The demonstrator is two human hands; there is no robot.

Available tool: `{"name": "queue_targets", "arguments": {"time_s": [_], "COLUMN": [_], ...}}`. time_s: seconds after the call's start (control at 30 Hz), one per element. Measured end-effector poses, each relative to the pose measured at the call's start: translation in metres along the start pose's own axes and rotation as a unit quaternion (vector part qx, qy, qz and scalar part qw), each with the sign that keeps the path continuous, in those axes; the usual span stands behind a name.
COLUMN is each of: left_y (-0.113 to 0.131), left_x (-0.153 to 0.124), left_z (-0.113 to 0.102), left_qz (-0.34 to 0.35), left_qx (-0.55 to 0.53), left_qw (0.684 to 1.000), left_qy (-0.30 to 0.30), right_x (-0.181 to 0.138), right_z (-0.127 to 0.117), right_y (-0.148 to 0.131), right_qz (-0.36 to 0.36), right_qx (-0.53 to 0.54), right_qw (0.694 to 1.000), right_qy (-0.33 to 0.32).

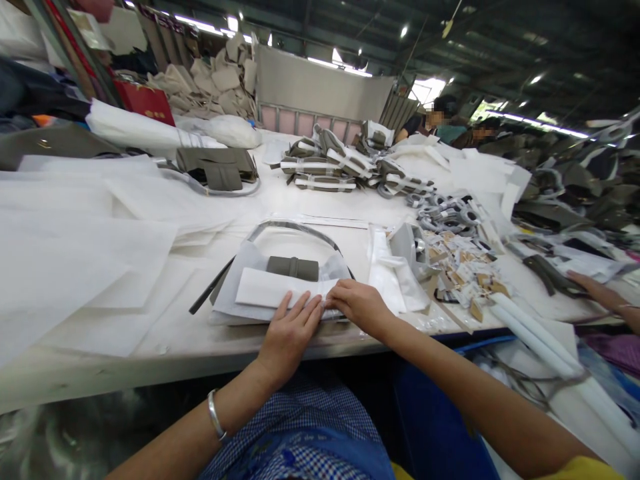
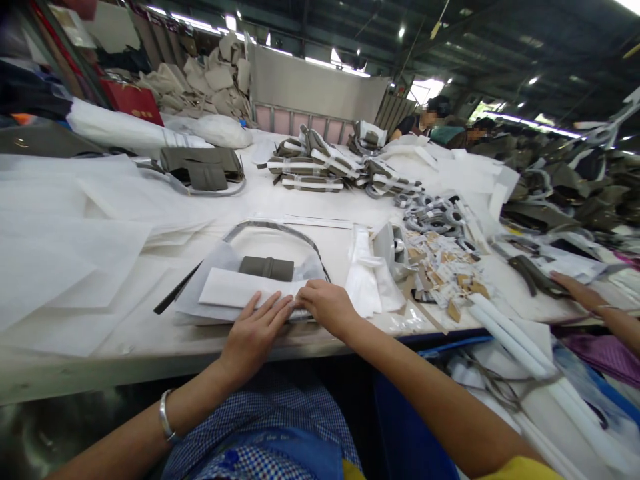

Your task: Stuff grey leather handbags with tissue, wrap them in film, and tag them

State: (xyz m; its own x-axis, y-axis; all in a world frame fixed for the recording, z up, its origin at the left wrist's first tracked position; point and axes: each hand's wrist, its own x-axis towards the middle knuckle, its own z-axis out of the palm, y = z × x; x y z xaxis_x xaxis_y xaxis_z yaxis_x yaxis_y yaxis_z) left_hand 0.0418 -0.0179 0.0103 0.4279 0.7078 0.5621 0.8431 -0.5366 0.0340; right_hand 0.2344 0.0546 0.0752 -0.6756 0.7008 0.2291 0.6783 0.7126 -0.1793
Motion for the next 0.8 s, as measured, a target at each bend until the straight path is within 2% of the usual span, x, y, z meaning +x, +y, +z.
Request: {"name": "queue_targets", "arguments": {"time_s": [0.23,0.5,0.8], "left_y": [-0.003,-0.007,-0.009], "left_x": [-0.001,-0.001,0.001], "left_z": [0.002,0.001,-0.002], "left_qz": [-0.002,0.018,0.057], "left_qx": [-0.021,-0.022,0.016], "left_qw": [1.0,1.0,0.998], "left_qy": [0.003,-0.013,-0.012], "right_x": [0.013,0.019,0.022], "right_z": [-0.003,-0.002,-0.002], "right_y": [0.005,0.0,-0.001], "right_qz": [0.05,0.121,0.134], "right_qx": [0.063,0.096,0.066], "right_qw": [0.994,0.985,0.983], "right_qy": [-0.067,-0.081,-0.103]}}
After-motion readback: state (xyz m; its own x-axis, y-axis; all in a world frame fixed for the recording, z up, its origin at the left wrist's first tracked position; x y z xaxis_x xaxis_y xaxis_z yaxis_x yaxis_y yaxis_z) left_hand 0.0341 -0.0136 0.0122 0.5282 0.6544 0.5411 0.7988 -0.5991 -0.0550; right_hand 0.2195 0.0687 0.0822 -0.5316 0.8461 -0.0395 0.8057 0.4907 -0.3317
